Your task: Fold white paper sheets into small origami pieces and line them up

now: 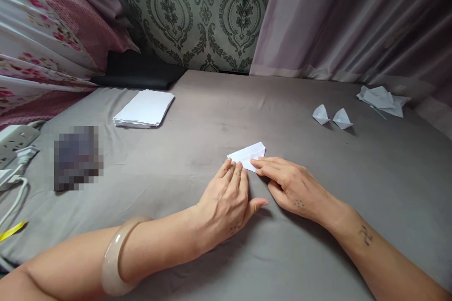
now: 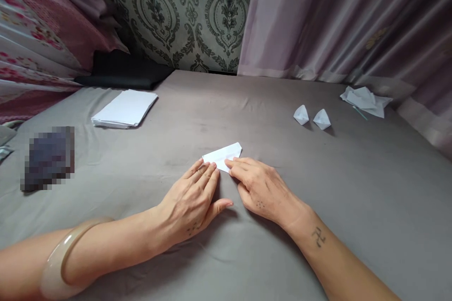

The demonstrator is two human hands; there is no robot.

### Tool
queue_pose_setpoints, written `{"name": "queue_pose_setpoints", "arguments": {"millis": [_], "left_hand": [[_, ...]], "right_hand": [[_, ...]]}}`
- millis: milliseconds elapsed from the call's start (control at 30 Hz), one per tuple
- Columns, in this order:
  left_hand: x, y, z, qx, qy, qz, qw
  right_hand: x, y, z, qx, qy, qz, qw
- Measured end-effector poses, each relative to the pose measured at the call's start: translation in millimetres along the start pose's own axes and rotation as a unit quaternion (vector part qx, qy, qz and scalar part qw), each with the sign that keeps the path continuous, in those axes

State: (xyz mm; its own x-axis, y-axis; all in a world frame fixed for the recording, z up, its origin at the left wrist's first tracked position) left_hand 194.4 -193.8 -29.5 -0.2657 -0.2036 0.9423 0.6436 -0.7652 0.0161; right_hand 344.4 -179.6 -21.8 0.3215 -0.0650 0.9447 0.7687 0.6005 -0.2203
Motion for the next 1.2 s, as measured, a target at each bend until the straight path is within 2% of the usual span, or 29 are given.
{"name": "queue_pose_setpoints", "arguments": {"millis": [133,300,433,567,667,800,1067,1200], "left_hand": [[0.6,-6.9,2.4,0.011,0.004,0.019,1.000],[1.6,-25.8,11.2,0.056,-0.014,-0.018,0.998],[-2.1,-47.2,18.3,0.092,-0.053,-0.087,0.991],[-11.6,-68.5,22.0,0.129,-0.003,-0.192,0.973],[-21.9,-78.6,23.4,0.151,-0.004,-0.245,0.958],[-26.1,-81.3,24.9,0.174,-0.020,-0.271,0.946],[-24.7,-73.4,30.1,0.179,-0.039,-0.290,0.939],[-22.6,-72.6,30.7,0.197,-0.045,-0.300,0.932]], "right_hand": [[-0.2,-0.1,-0.3,-0.007,-0.009,-0.004,1.000],[-0.7,-2.1,0.4,-0.015,-0.009,-0.006,1.000],[-0.9,-6.7,0.8,-0.027,0.001,0.004,1.000],[-0.2,-7.0,0.0,-0.035,0.016,0.006,0.999],[-0.2,-1.1,0.3,-0.028,0.024,0.020,0.999],[-2.7,8.2,6.0,-0.041,0.035,0.045,0.998],[-12.0,13.4,20.3,-0.097,0.049,0.108,0.988],[-14.2,22.5,20.1,-0.161,0.066,0.072,0.982]]}}
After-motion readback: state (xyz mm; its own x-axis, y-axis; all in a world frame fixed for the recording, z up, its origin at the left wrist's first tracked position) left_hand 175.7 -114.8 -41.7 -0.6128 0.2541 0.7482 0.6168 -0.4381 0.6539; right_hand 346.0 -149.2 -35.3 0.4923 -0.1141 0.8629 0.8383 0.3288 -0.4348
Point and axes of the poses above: each hand's wrist, its own z-axis towards the middle knuckle, its own x-axis out of the back of the hand, y = z × x, the point moved 4 cm from there along z, towards the middle knuckle, and after that the axes turned 7 degrees about -z, right-handed, at the moved point
